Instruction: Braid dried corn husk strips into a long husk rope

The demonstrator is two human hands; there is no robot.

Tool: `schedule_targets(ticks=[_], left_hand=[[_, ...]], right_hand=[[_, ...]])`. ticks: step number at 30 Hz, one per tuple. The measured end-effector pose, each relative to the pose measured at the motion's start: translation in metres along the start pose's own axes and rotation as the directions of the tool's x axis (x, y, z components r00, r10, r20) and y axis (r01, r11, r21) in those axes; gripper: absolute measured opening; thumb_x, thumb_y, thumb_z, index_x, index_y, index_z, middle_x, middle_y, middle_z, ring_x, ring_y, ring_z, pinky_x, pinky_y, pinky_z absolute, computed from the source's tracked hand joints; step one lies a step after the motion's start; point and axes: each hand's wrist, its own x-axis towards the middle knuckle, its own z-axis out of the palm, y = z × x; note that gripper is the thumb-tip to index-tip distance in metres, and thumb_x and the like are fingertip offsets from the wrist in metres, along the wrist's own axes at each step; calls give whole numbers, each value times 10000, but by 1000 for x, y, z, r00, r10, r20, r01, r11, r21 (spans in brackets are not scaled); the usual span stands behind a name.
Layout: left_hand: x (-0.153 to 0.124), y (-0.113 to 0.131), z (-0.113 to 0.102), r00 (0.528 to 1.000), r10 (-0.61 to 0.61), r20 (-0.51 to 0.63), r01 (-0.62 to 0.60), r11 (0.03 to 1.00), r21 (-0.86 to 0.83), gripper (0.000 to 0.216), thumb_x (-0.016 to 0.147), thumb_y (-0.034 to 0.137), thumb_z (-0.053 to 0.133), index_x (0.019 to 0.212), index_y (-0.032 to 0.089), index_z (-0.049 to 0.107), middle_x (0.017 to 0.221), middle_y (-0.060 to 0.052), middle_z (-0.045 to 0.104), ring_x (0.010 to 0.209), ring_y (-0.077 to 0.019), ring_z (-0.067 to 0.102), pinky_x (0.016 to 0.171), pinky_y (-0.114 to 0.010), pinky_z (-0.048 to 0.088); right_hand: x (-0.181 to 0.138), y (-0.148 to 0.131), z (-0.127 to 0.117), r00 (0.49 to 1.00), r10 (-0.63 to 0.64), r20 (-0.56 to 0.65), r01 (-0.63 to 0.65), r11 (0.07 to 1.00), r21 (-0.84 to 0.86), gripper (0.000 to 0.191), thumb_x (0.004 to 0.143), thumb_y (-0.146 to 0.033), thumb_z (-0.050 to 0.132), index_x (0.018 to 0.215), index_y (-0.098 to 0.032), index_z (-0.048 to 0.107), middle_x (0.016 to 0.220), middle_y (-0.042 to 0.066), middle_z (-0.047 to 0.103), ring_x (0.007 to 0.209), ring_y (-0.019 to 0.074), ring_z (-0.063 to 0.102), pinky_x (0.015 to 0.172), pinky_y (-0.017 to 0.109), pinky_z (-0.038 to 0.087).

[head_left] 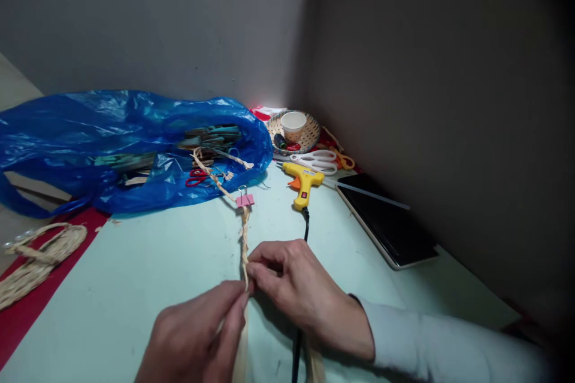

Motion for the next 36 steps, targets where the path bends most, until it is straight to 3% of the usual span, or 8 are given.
schedule_targets(ticks=[4, 9, 12, 15, 19, 24, 28, 36], left_hand=[[-4, 1, 17, 910, 408, -77, -364, 873, 324, 216, 883, 66, 448, 1032, 96, 600, 546, 26, 646, 423, -112, 625, 435, -218, 440], [2, 7, 18, 820, 563, -105, -451, 748, 487, 264, 892, 15, 357, 963, 55, 608, 524, -12, 651, 392, -127, 600, 415, -248, 426], [2, 8, 10, 897, 418, -146, -359, 880, 311, 150, 918, 181, 523, 958, 125, 656, 556, 6, 642, 454, -137, 601, 467, -257, 427], [7, 6, -1, 988, -63, -143, 49, 994, -102, 171, 900, 314, 581, 793, 224, 678, 643, 2, 651, 593, -153, 623, 583, -244, 448], [25, 3, -10, 793, -524, 311, 579, 489, -652, 246, 894, 445, 564, 889, 234, 689, 791, -15, 681, 801, -197, 637, 715, -252, 479], [32, 1, -3, 682, -357, 638, 637, -138, -758, 225, 821, 316, 704, 1002, 184, 686, 741, 2, 610, 588, -87, 499, 588, -201, 435], [27, -5, 5, 684, -391, 616, 671, 7, -741, 260, 820, 352, 697, 971, 143, 671, 624, 47, 500, 452, -29, 189, 417, -174, 127], [26, -2, 8, 689, -545, 477, 688, 286, -667, 221, 802, 365, 660, 784, 147, 693, 503, 64, 449, 432, -61, 254, 423, -205, 139]], right_hand=[[1, -1, -4, 997, 24, 77, -31, 996, 80, 240, 857, -153, 480, 622, -152, 530, 569, -43, 449, 567, 82, 376, 550, 205, 305], [2, -1, -2, 992, 100, 80, -106, 992, 69, 164, 837, -182, 524, 719, -143, 630, 649, -11, 580, 616, 100, 475, 581, 213, 333], [2, 0, 0, 991, 112, 76, -118, 990, 72, 151, 817, -169, 529, 743, -137, 657, 675, 9, 630, 628, 112, 509, 577, 216, 342], [1, -1, 0, 992, 92, 81, -104, 983, 154, 170, 844, -200, 532, 788, -128, 675, 721, 23, 660, 648, 117, 530, 583, 211, 366], [0, -2, -2, 993, 62, 105, -91, 952, 294, 232, 895, -254, 518, 869, -122, 706, 736, 32, 668, 680, 134, 572, 636, 220, 420], [-1, 3, 0, 990, -17, 138, -33, 936, 351, 267, 930, -223, 470, 969, -140, 721, 765, 32, 684, 741, 155, 625, 704, 240, 439], [-1, 2, -2, 992, -5, 129, -19, 983, 183, 239, 913, -205, 489, 884, -143, 718, 784, 35, 692, 738, 146, 609, 671, 226, 403], [-10, -14, -11, 989, -117, 84, 137, 950, -282, 251, 910, -198, 481, 683, -159, 579, 585, -14, 554, 493, 84, 409, 510, 238, 265]])
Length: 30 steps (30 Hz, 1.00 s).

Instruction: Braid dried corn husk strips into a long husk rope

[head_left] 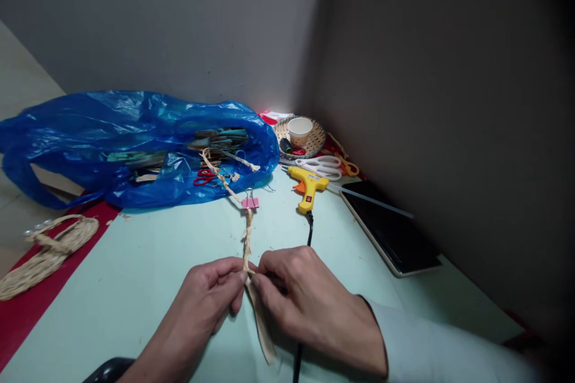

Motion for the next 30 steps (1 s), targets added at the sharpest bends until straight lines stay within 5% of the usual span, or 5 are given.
schedule_targets(ticks=[4, 12, 17, 20, 30], left_hand=[[-2, 2, 2, 1000, 14, 18, -12, 997, -81, 206, 736, 349, 730, 684, 152, 701, 523, 32, 540, 524, -102, 432, 521, -200, 330], [-9, 2, 2, 1000, -15, 1, 15, 994, -106, 343, 778, 492, 686, 845, 156, 707, 517, 28, 580, 451, -71, 316, 470, -215, 187], [-13, 7, 0, 996, -41, 83, 56, 978, -198, 277, 765, 422, 728, 851, 159, 720, 714, -15, 672, 605, -134, 548, 570, -228, 395], [-13, 8, -1, 989, -38, 144, 75, 963, -260, 282, 805, 402, 698, 947, 161, 735, 736, -20, 678, 708, -180, 611, 675, -273, 470], [-12, 4, 0, 989, 41, 143, 6, 950, -311, 295, 816, 376, 706, 1052, 239, 593, 841, -2, 706, 782, -182, 633, 730, -276, 488]], right_hand=[[-7, -3, 5, 987, -151, 54, 157, 980, -123, 202, 926, -181, 442, 844, -144, 623, 732, 36, 638, 588, 125, 519, 570, 252, 348], [-13, 3, 26, 868, -489, 85, 477, 773, -418, 250, 924, -118, 419, 911, -91, 667, 767, 91, 680, 589, 187, 580, 504, 323, 327], [-4, -2, 6, 981, -130, -142, 126, 991, -34, 200, 934, -288, 518, 903, -156, 665, 846, 55, 687, 753, 167, 615, 682, 280, 428], [4, -2, -6, 997, 80, 14, -81, 978, 193, 183, 948, -280, 504, 1001, -162, 633, 902, 47, 693, 814, 157, 618, 740, 263, 434], [9, -2, -2, 973, 155, 173, -191, 958, 215, 223, 983, -316, 431, 899, -176, 583, 860, 34, 634, 815, 158, 557, 719, 253, 382]])
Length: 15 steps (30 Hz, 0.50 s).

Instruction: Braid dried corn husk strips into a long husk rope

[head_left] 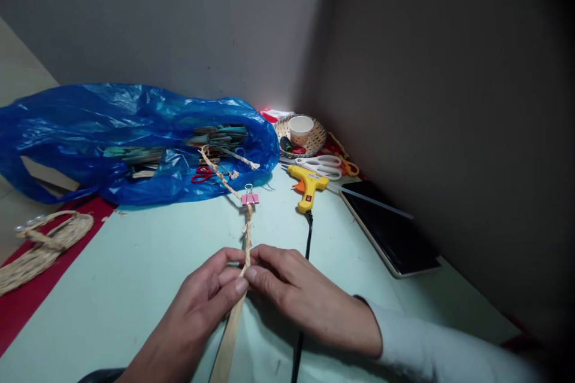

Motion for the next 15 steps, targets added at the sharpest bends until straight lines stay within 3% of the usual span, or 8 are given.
schedule_targets(ticks=[2, 5, 9, 13, 15], left_hand=[[-1, -1, -1, 1000, -24, -12, 25, 998, 58, 317, 821, 394, 693, 1057, 262, 528, 744, 34, 673, 709, -169, 615, 663, -259, 467], [-2, 1, -2, 999, 28, -46, -14, 960, 279, 258, 827, 396, 667, 979, 259, 510, 656, 60, 624, 669, -164, 581, 630, -241, 421], [-6, 8, -5, 987, 155, -47, -97, 798, 595, 191, 872, 428, 570, 821, 244, 573, 699, 21, 662, 712, -183, 580, 645, -245, 406], [-12, 9, -8, 975, 207, -82, -82, 678, 730, 361, 901, 486, 492, 656, 241, 595, 640, 7, 664, 645, -180, 607, 605, -240, 417], [-15, 3, -7, 931, 343, -122, -119, 604, 788, 348, 880, 464, 536, 614, 249, 598, 540, 28, 620, 524, -152, 568, 544, -236, 398]], right_hand=[[0, 2, 1, 1000, -27, -10, 26, 999, -33, 230, 977, -307, 446, 834, -181, 576, 784, 10, 613, 750, 138, 539, 678, 241, 357], [-1, 7, 4, 993, -113, -45, 110, 992, -60, 271, 978, -268, 439, 744, -182, 544, 684, -22, 565, 644, 103, 484, 620, 229, 320], [-1, 10, 8, 977, -170, -130, 159, 983, -91, 273, 955, -246, 483, 707, -174, 569, 683, -22, 552, 669, 102, 474, 639, 227, 320], [0, 11, 10, 980, -144, -137, 139, 989, -48, 320, 927, -225, 499, 613, -165, 482, 576, -55, 399, 565, 80, 354, 546, 223, 264], [0, 11, 12, 982, -130, -138, 127, 991, -33, 335, 907, -197, 496, 582, -164, 420, 556, -62, 326, 541, 76, 292, 518, 230, 232]])
